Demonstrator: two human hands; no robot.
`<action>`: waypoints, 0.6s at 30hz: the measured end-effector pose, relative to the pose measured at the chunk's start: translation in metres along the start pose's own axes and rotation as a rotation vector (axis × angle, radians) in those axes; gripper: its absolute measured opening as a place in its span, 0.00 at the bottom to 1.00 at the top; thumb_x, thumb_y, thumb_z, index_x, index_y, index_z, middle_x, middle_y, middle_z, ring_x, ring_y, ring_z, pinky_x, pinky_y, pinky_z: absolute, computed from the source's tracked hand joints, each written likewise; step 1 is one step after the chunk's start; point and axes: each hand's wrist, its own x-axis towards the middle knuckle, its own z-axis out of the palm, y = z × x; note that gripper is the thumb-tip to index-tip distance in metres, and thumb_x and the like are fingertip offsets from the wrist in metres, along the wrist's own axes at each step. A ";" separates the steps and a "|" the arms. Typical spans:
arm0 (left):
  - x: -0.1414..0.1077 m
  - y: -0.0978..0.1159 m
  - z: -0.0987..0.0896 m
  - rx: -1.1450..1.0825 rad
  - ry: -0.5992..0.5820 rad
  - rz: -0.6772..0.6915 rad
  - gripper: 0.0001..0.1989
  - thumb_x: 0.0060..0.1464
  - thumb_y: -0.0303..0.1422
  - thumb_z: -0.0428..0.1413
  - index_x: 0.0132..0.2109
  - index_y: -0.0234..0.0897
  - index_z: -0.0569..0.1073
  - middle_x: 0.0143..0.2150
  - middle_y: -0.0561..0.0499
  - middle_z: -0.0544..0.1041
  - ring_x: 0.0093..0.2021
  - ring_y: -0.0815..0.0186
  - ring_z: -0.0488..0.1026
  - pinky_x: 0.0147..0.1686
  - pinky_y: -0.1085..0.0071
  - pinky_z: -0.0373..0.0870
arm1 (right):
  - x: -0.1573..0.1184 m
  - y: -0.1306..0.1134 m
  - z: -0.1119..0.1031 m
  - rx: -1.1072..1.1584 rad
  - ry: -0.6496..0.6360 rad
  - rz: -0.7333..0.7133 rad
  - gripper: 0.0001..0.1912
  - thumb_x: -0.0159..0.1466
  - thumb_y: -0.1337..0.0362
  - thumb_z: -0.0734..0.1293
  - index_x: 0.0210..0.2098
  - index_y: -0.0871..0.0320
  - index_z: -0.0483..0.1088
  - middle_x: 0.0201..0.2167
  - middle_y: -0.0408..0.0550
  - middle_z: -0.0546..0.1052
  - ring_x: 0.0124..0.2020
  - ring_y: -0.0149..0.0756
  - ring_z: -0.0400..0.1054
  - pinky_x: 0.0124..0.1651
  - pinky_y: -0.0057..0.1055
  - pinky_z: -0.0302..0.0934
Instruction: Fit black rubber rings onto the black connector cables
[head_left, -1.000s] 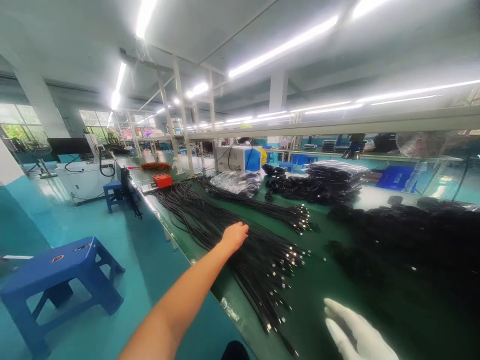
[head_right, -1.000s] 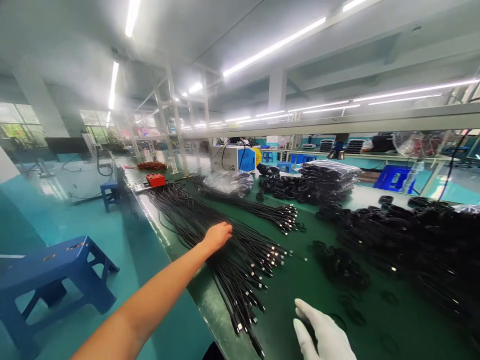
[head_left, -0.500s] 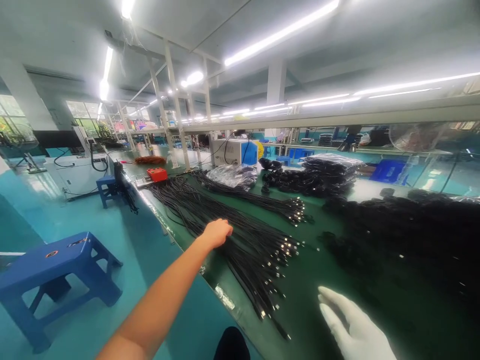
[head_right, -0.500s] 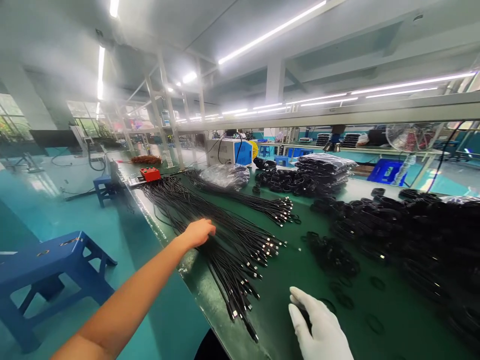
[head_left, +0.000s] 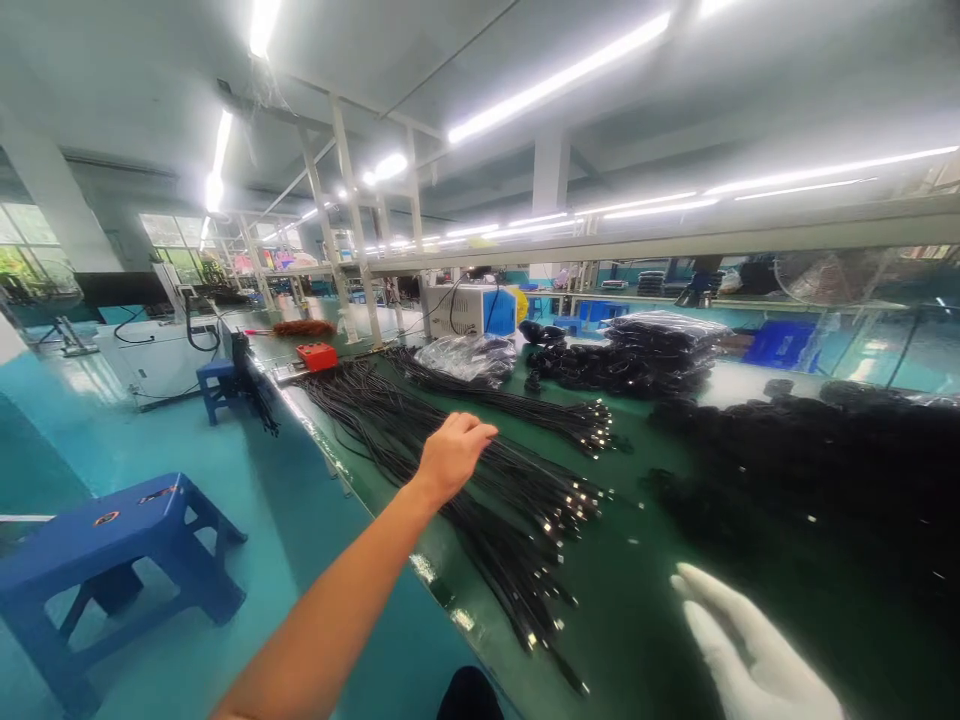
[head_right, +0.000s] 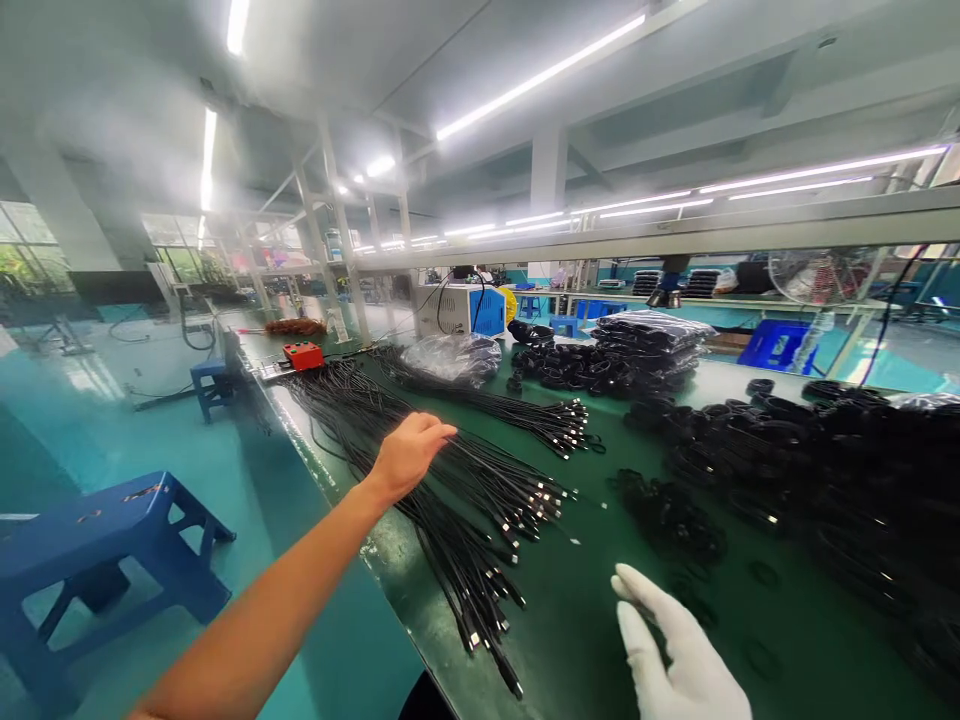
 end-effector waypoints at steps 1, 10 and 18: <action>0.000 0.014 -0.004 -0.020 0.027 0.035 0.13 0.63 0.31 0.46 0.50 0.45 0.71 0.45 0.50 0.71 0.46 0.66 0.64 0.44 0.72 0.65 | 0.001 -0.004 -0.004 0.122 -0.004 0.033 0.30 0.52 0.43 0.66 0.49 0.51 0.70 0.52 0.51 0.73 0.56 0.55 0.62 0.58 0.52 0.56; 0.007 0.131 -0.012 -0.074 0.059 0.370 0.09 0.56 0.28 0.53 0.43 0.40 0.75 0.38 0.48 0.74 0.45 0.57 0.64 0.47 0.57 0.58 | -0.019 -0.010 -0.009 1.002 -1.200 0.286 0.18 0.60 0.57 0.63 0.39 0.68 0.69 0.32 0.61 0.78 0.27 0.44 0.75 0.20 0.33 0.68; 0.002 0.162 -0.014 -0.719 -0.501 0.643 0.08 0.60 0.29 0.51 0.33 0.38 0.73 0.34 0.56 0.74 0.40 0.70 0.68 0.58 0.66 0.50 | -0.014 0.000 -0.007 1.188 -1.358 0.398 0.22 0.60 0.57 0.61 0.46 0.70 0.67 0.38 0.63 0.77 0.37 0.50 0.75 0.32 0.46 0.70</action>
